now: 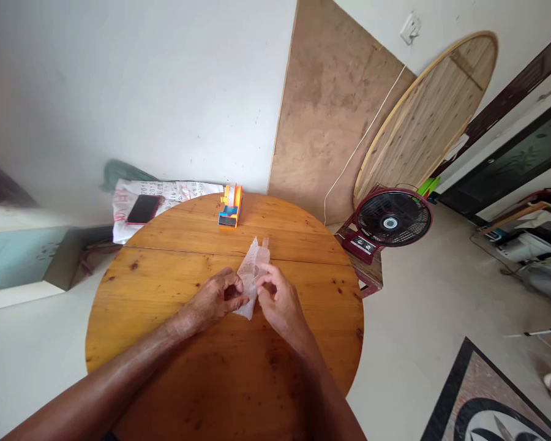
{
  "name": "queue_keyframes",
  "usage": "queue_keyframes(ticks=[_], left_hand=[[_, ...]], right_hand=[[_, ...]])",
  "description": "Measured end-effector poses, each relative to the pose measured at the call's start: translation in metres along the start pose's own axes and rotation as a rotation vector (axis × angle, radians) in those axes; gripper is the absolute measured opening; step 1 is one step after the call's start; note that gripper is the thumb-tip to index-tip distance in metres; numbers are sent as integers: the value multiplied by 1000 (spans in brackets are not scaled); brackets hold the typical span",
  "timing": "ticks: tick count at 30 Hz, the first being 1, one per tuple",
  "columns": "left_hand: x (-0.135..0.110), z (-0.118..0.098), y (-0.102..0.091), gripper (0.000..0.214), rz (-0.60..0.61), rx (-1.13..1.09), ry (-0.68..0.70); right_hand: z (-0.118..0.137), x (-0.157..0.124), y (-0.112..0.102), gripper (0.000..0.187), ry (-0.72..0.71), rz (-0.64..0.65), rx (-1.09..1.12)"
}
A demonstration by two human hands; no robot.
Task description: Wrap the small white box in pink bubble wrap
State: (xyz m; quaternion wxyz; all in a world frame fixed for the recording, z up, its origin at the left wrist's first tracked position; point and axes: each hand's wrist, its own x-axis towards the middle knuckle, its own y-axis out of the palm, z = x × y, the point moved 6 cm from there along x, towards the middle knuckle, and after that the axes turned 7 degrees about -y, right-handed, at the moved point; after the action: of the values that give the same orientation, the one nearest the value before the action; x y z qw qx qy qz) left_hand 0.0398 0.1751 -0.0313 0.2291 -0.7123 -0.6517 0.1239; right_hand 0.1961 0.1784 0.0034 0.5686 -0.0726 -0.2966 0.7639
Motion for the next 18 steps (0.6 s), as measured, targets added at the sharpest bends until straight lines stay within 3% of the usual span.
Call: queue_keyframes(ticks=[3,8,11,14,18], left_hand=[[-1,-1,0,10,-3,82,5],[-3,1,0,13,-89,157,124],[-3,-1,1,16,-93,160,197],[-3,-4,3,14,-39,144,203],[-2,-3,6,14,19,91,182]], right_hand=[[6,20,-13,25,23,-81,-331],[11,54,1,14,53,158,-792],[6,61,1,17,112,146,-882],[-4,58,-10,21,96,6,-781],[-26,49,-21,24,101,-163,-224]])
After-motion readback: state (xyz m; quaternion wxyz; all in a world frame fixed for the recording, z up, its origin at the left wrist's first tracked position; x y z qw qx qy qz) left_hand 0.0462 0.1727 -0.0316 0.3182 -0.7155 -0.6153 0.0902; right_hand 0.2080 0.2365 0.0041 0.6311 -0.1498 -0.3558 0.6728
